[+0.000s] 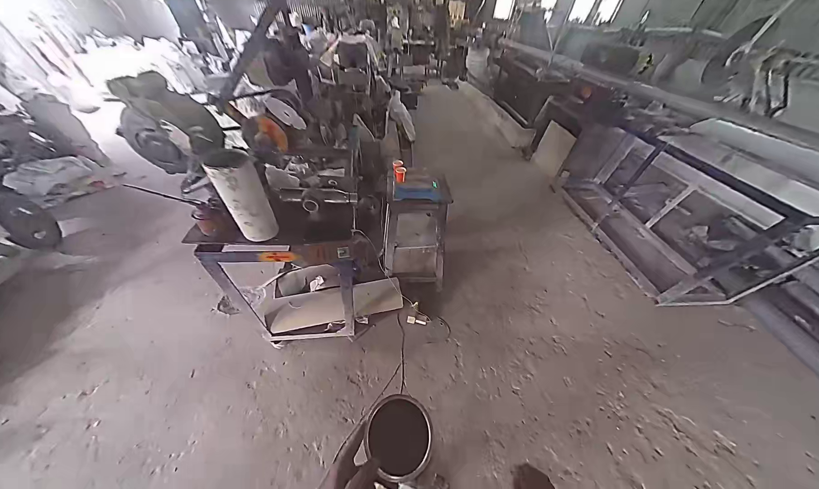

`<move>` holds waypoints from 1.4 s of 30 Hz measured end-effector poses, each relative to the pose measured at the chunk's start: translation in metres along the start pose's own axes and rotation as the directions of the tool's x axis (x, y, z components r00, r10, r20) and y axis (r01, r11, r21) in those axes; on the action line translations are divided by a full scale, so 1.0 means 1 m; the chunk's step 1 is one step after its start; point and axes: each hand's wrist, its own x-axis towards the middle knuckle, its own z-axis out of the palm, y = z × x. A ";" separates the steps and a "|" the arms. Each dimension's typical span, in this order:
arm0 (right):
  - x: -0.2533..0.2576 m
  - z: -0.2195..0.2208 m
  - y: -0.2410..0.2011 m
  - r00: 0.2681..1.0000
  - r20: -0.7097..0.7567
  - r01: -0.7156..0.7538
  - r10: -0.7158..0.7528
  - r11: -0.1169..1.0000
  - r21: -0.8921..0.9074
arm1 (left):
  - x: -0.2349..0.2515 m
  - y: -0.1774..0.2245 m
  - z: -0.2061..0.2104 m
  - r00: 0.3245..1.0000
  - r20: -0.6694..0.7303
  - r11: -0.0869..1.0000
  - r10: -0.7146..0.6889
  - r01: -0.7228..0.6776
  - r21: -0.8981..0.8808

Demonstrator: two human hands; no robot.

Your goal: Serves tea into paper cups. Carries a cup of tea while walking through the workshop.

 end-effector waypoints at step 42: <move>0.479 -0.226 -0.431 0.909 -0.148 0.416 -0.390 0.874 0.249 | 0.551 0.182 0.414 0.892 0.396 0.971 -0.217 0.240 -0.010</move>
